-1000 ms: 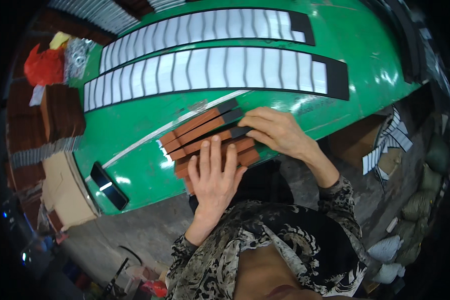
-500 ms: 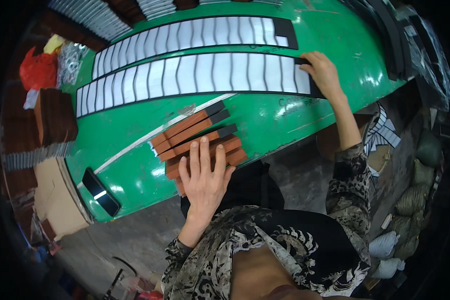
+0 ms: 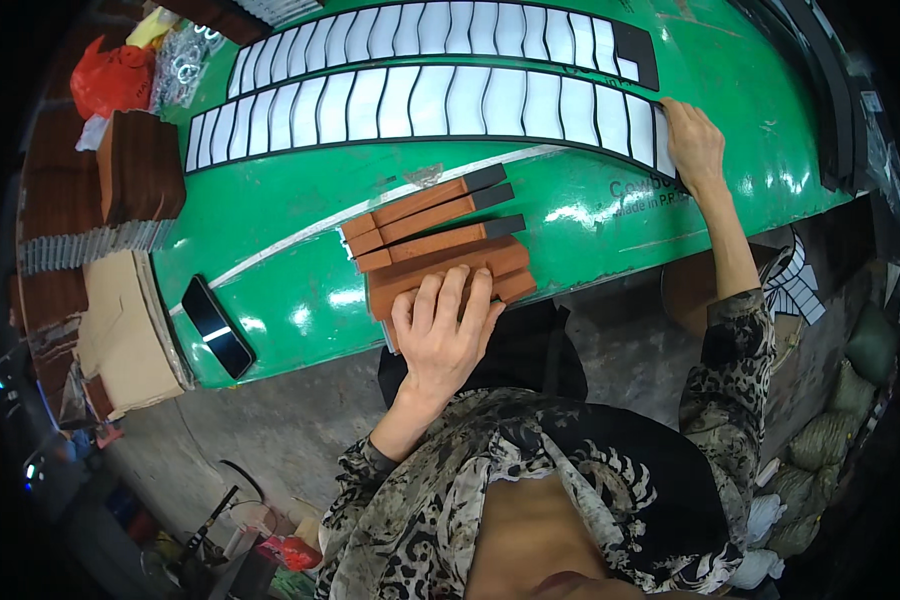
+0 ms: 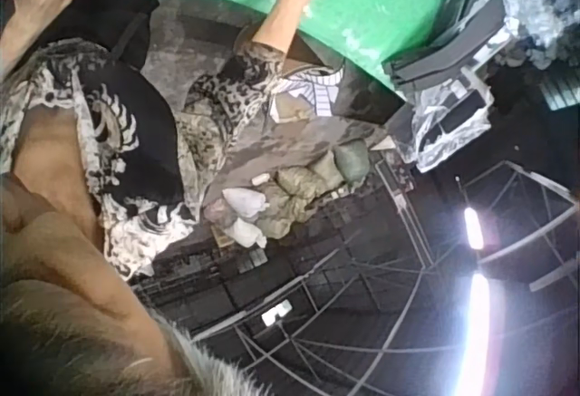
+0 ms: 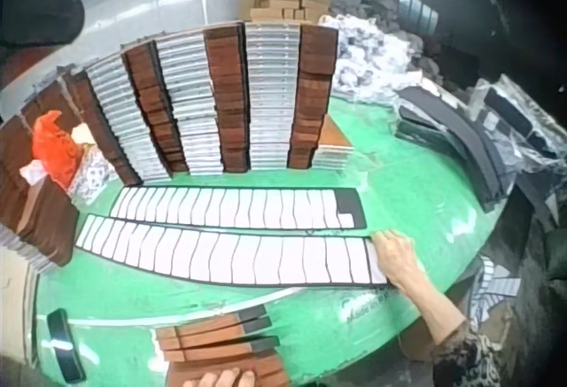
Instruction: The person is seen attaching small black foam or rubber pieces to brown wood-like components in an industrial workshop.
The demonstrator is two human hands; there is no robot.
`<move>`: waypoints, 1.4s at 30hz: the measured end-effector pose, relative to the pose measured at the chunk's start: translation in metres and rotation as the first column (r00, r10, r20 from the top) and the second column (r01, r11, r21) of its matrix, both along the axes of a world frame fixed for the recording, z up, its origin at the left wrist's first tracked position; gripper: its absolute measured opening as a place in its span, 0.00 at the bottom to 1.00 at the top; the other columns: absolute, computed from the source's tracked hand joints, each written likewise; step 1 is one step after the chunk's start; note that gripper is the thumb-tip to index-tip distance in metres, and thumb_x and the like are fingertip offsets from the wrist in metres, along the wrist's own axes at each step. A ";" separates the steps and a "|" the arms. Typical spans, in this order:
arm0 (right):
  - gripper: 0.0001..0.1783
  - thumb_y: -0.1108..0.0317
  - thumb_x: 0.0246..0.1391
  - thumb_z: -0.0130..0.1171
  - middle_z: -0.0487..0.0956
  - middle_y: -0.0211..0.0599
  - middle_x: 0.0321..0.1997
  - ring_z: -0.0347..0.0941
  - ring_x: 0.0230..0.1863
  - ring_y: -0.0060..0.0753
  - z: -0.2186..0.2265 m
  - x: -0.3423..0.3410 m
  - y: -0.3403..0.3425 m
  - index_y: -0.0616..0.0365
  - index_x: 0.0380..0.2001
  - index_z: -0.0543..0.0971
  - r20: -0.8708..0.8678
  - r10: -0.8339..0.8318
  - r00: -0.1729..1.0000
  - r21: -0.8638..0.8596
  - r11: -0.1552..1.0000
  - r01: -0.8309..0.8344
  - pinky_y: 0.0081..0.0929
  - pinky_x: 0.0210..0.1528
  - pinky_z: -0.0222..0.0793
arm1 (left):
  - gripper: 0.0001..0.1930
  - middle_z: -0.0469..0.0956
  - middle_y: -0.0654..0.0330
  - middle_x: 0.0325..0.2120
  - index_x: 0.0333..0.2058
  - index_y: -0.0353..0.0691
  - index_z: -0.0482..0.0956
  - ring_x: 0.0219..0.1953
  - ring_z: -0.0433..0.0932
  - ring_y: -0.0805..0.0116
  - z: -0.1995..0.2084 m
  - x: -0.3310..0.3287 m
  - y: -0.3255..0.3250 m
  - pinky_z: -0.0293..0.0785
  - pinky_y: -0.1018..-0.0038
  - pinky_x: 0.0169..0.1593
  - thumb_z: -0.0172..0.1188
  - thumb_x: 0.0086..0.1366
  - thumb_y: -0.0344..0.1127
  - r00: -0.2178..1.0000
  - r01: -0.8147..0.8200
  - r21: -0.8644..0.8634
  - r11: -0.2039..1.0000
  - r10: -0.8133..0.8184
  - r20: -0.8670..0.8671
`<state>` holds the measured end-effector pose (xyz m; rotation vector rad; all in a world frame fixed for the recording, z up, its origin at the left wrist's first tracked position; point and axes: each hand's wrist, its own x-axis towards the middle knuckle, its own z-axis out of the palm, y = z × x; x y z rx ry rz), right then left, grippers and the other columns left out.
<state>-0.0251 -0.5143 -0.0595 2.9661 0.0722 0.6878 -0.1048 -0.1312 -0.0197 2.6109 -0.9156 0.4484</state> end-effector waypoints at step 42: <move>0.18 0.72 0.29 0.70 0.77 0.27 0.30 0.69 0.33 0.34 0.047 -0.074 0.206 0.53 0.31 0.81 0.062 0.301 0.952 0.551 0.784 -0.284 0.27 0.31 0.68 | 0.32 0.68 0.67 0.50 0.52 0.49 0.73 0.53 0.65 0.70 -0.021 0.000 0.006 0.53 0.66 0.52 0.65 0.45 0.46 0.996 -0.063 0.107 0.992 0.055 0.073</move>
